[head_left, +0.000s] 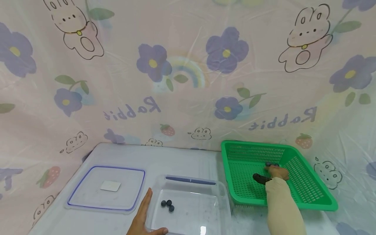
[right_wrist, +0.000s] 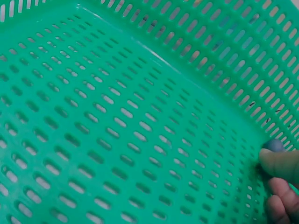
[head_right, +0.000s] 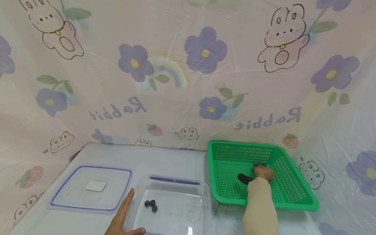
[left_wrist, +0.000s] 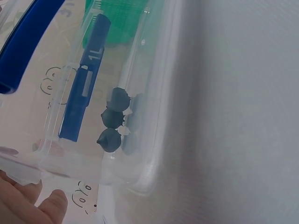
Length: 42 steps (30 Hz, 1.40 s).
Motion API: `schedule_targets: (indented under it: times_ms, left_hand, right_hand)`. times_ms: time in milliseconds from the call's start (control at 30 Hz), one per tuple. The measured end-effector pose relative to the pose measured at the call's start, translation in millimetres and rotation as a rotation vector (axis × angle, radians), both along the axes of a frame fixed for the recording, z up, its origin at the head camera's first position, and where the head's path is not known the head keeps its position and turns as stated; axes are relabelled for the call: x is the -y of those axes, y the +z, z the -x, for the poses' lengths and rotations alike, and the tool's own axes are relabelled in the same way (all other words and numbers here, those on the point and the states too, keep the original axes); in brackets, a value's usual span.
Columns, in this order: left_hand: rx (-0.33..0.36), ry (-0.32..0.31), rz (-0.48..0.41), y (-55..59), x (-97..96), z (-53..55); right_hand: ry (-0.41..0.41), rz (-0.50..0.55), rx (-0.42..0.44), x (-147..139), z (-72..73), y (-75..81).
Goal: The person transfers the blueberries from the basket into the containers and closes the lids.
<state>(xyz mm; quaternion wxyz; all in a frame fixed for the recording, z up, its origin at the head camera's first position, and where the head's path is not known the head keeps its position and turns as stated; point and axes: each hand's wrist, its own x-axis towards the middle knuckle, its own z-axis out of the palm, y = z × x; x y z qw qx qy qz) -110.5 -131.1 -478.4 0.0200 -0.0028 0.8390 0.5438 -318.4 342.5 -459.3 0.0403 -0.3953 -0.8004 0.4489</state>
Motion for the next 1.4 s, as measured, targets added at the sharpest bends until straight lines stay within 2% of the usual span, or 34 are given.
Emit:
schedule_targets:
  times_ms: [200, 367, 600, 733, 900, 1067, 1133, 1167, 1333, 1400]
  left_hand:
    - [0.035, -0.005, 0.009, 1.1, 0.9, 0.4]
    - [0.015, -0.01, 0.011, 1.0, 1.0, 0.0]
    - [0.014, -0.001, 0.02, -0.7, -0.7, -1.8]
    - [0.007, -0.005, 0.021, -2.1, -0.5, -1.7]
    - [-0.05, -0.026, 0.023, -2.2, 0.8, -1.4]
    - [-0.016, -0.017, 0.038, -0.6, 0.0, -1.7]
    - [0.029, -0.006, 0.048, 0.3, -0.3, -2.2]
    - [0.012, -0.012, 0.048, 0.4, 0.0, -2.0]
    - [0.058, -0.011, 0.015, 2.9, 0.2, -1.9]
    - [0.064, -0.006, 0.004, 4.1, -0.1, -2.5]
  right_hand:
    - [0.004, 0.038, -0.038, -2, -2.6, -1.1]
    - [-0.017, 0.112, -0.105, -3, -5.0, -0.3]
    - [-0.016, 0.154, -0.161, -6, -9.5, 2.2]
    - [-0.026, 0.202, -0.206, -7, -7.9, 1.0]
    - [-0.068, 0.226, -0.269, -7, -4.5, 1.0]
    - [-0.095, 0.268, -0.302, -9, 0.1, -0.6]
    - [-0.108, 0.276, -0.327, -10, 1.3, 0.4]
    - [-0.108, 0.282, -0.336, -10, 1.6, 1.7]
    - [-0.119, 0.336, -0.377, -11, 1.3, 12.7]
    - [-0.121, 0.363, -0.388, -17, 6.0, 10.8]
